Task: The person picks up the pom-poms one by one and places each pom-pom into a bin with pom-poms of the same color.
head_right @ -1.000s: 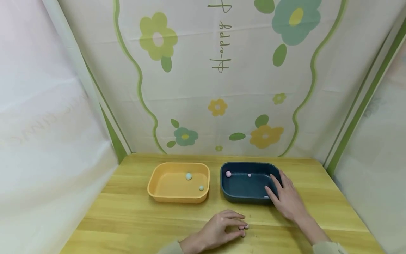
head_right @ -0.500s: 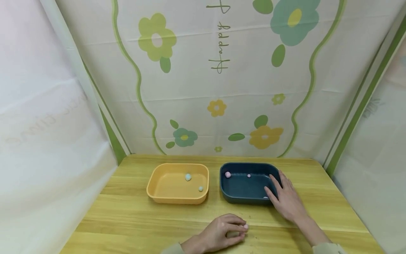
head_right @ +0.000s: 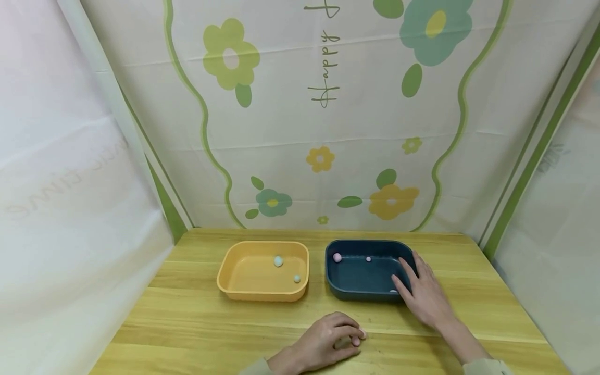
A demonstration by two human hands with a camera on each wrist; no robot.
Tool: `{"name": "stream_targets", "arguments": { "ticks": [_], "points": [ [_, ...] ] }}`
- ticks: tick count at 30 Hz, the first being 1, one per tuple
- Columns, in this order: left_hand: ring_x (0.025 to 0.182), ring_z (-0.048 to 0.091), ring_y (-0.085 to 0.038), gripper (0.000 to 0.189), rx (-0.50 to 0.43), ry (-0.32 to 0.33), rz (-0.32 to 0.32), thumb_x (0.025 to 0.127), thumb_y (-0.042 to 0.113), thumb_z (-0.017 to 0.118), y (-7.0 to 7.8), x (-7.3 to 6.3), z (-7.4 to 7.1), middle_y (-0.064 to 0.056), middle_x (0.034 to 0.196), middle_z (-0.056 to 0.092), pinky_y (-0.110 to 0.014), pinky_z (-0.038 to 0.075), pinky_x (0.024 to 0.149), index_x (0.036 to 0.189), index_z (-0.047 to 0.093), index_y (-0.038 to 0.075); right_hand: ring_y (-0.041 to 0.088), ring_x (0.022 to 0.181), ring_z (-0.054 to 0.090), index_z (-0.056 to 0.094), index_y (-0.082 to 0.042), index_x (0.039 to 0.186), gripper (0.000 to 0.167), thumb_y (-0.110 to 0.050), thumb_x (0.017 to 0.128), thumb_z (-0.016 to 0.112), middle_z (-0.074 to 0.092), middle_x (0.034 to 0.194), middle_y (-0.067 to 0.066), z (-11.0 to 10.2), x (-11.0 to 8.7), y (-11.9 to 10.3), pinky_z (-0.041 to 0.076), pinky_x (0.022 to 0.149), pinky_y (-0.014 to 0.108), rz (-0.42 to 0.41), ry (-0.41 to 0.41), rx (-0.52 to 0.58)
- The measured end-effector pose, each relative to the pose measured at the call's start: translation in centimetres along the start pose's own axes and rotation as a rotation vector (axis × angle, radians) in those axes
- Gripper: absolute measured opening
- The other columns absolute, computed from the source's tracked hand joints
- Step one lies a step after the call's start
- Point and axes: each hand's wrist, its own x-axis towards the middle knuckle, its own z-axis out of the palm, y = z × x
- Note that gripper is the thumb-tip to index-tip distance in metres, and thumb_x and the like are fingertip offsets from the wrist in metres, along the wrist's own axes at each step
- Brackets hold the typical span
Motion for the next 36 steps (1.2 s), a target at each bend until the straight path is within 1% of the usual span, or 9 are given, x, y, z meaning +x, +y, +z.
{"name": "stream_targets", "arguments": {
  "ticks": [5, 7, 9, 12, 15, 20, 26, 29, 36],
  "points": [
    [0.121, 0.069, 0.000, 0.021, -0.028, -0.026, -0.074, 0.106, 0.036, 0.076, 0.14, -0.57, -0.45, 0.011, 0.124, 0.076, -0.006, 0.047, 0.111, 0.120, 0.083, 0.023, 0.069, 0.152, 0.033, 0.047, 0.002, 0.163, 0.065, -0.039, 0.114, 0.058, 0.022, 0.175, 0.040, 0.05, -0.16, -0.20, 0.034, 0.119, 0.083, 0.002, -0.005, -0.002],
    [0.121, 0.069, 0.000, 0.022, -0.027, -0.035, -0.079, 0.109, 0.036, 0.071, 0.20, -0.72, -0.46, 0.011, 0.124, 0.077, -0.006, 0.047, 0.111, 0.121, 0.083, 0.022, 0.068, 0.152, 0.033, 0.047, 0.002, 0.163, 0.065, -0.039, 0.114, 0.058, 0.022, 0.175, 0.040, 0.15, -0.32, -0.16, 0.033, 0.119, 0.083, 0.005, -0.008, -0.002],
    [0.120, 0.069, 0.000, 0.022, -0.019, -0.038, -0.066, 0.111, 0.034, 0.068, 0.20, -0.81, -0.42, 0.012, 0.123, 0.078, -0.006, 0.047, 0.111, 0.123, 0.082, 0.021, 0.068, 0.153, 0.032, 0.047, 0.002, 0.163, 0.065, -0.039, 0.114, 0.058, 0.022, 0.175, 0.040, 0.20, -0.45, -0.11, 0.032, 0.120, 0.083, 0.010, -0.011, 0.002],
    [0.119, 0.070, 0.001, 0.021, -0.007, -0.024, -0.036, 0.110, 0.031, 0.070, 0.15, -0.81, -0.38, 0.012, 0.122, 0.079, -0.006, 0.048, 0.111, 0.123, 0.082, 0.021, 0.068, 0.153, 0.032, 0.046, 0.002, 0.163, 0.065, -0.040, 0.115, 0.056, 0.021, 0.175, 0.040, 0.20, -0.53, -0.06, 0.031, 0.121, 0.083, 0.013, -0.016, 0.006],
    [0.116, 0.071, 0.003, 0.018, -0.021, -0.001, -0.024, 0.107, 0.029, 0.075, 0.09, -0.74, -0.36, 0.012, 0.119, 0.080, -0.006, 0.049, 0.109, 0.120, 0.083, 0.021, 0.068, 0.153, 0.031, 0.046, 0.002, 0.164, 0.065, -0.041, 0.115, 0.056, 0.023, 0.175, 0.040, 0.16, -0.49, -0.03, 0.031, 0.121, 0.082, 0.012, -0.014, 0.005],
    [0.110, 0.071, 0.005, 0.012, -0.032, 0.026, -0.014, 0.105, 0.029, 0.077, 0.01, -0.59, -0.39, 0.014, 0.112, 0.081, -0.005, 0.049, 0.106, 0.113, 0.084, 0.023, 0.068, 0.153, 0.031, 0.045, 0.002, 0.164, 0.065, -0.040, 0.115, 0.055, 0.023, 0.174, 0.041, 0.16, -0.46, 0.03, 0.029, 0.122, 0.082, 0.013, -0.017, 0.005],
    [0.104, 0.070, 0.006, 0.006, -0.032, 0.053, -0.028, 0.104, 0.027, 0.079, 0.07, -0.34, -0.64, 0.014, 0.105, 0.079, -0.003, 0.049, 0.103, 0.106, 0.083, 0.023, 0.069, 0.152, 0.032, 0.045, 0.002, 0.164, 0.064, -0.039, 0.115, 0.055, 0.023, 0.175, 0.040, 0.14, -0.44, 0.07, 0.030, 0.121, 0.083, 0.009, -0.008, 0.006],
    [0.104, 0.070, 0.005, 0.005, -0.047, 0.070, -0.038, 0.102, 0.025, 0.081, 0.07, -0.24, -0.74, 0.013, 0.104, 0.079, -0.002, 0.049, 0.102, 0.106, 0.083, 0.021, 0.068, 0.153, 0.031, 0.046, 0.001, 0.164, 0.064, -0.039, 0.115, 0.055, 0.022, 0.175, 0.040, 0.08, -0.36, 0.01, 0.032, 0.119, 0.083, 0.008, -0.004, 0.008],
    [0.105, 0.070, 0.003, 0.009, -0.026, 0.113, -0.051, 0.100, 0.024, 0.084, -0.11, -0.20, -0.78, 0.012, 0.106, 0.078, -0.003, 0.050, 0.102, 0.107, 0.081, 0.019, 0.068, 0.154, 0.031, 0.045, 0.002, 0.164, 0.064, -0.040, 0.115, 0.054, 0.021, 0.176, 0.040, 0.02, -0.13, 0.01, 0.030, 0.121, 0.082, 0.001, -0.004, 0.007]
  ]
}}
